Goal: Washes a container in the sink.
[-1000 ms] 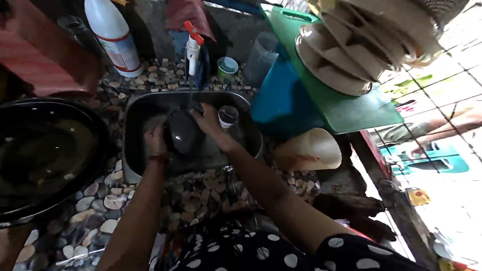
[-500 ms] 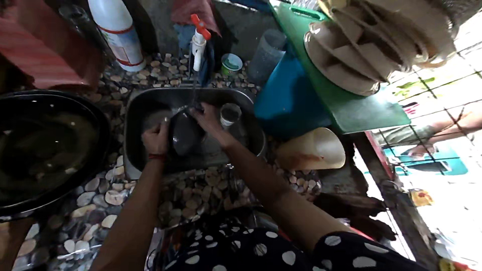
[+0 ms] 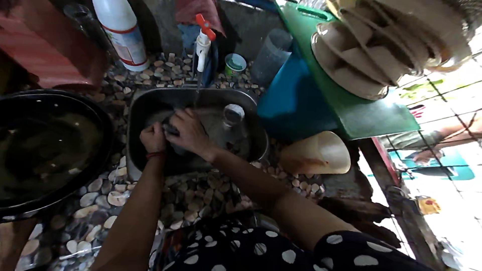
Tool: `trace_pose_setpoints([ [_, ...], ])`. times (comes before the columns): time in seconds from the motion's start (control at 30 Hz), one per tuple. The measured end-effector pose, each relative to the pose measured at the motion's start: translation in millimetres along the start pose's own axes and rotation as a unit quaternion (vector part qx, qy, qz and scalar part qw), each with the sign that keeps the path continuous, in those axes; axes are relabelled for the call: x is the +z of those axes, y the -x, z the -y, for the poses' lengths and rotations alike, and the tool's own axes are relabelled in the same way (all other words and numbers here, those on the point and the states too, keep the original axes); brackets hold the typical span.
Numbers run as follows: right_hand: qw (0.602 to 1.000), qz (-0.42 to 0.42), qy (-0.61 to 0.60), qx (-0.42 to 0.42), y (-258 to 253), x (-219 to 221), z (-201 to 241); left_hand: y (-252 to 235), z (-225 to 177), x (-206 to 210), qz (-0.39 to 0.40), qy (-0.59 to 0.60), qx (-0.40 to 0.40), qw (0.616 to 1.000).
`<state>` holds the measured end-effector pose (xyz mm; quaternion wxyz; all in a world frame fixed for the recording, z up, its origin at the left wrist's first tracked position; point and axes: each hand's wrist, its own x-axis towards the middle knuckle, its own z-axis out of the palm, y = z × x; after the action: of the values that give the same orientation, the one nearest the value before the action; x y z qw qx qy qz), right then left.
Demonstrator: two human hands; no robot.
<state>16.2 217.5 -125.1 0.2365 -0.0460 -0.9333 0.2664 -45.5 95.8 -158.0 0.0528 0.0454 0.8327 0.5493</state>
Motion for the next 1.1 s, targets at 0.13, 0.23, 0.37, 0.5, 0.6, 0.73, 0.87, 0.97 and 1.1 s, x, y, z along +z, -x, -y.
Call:
trace_pose_setpoints([
  [0.13, 0.986, 0.002, -0.104, 0.128, -9.3, -15.1, -36.5, -5.1, 2.3, 0.4, 0.015, 0.011, -0.013, 1.0],
  [0.23, 0.986, -0.039, -0.113, 0.116, 2.7, -10.3, -46.3, -10.2, -2.2, -2.8, 0.024, 0.008, -0.034, 0.999],
  [0.37, 0.98, 0.018, 0.029, -0.198, 39.9, -0.7, -13.6, -11.6, -5.1, 0.0, 0.029, -0.004, -0.074, 0.997],
  [0.5, 0.995, -0.042, -0.09, 0.031, 18.0, -8.5, -32.5, -14.7, -0.9, 2.3, 0.034, 0.054, -0.127, 0.99],
  [0.6, 0.987, -0.085, -0.096, 0.095, 7.5, -5.8, -31.8, -14.1, -3.3, 0.3, 0.064, 0.089, -0.126, 0.986],
  [0.73, 0.983, 0.0, 0.076, -0.165, 42.3, 3.5, -22.6, -18.7, -3.3, 0.3, 0.076, 0.082, -0.094, 0.989],
  [0.87, 0.995, -0.011, 0.051, -0.08, 19.4, 1.2, -20.2, -18.3, -1.6, 6.2, 0.054, 0.092, -0.078, 0.991],
  [0.97, 0.996, -0.009, -0.005, 0.087, -11.4, -4.0, -13.4, -18.5, -2.3, 2.3, 0.053, 0.1, -0.063, 0.992],
  [1.1, 0.996, -0.03, 0.021, 0.076, -3.5, -10.8, -16.5, -16.5, -1.0, -1.8, 0.081, 0.074, -0.08, 0.991],
])
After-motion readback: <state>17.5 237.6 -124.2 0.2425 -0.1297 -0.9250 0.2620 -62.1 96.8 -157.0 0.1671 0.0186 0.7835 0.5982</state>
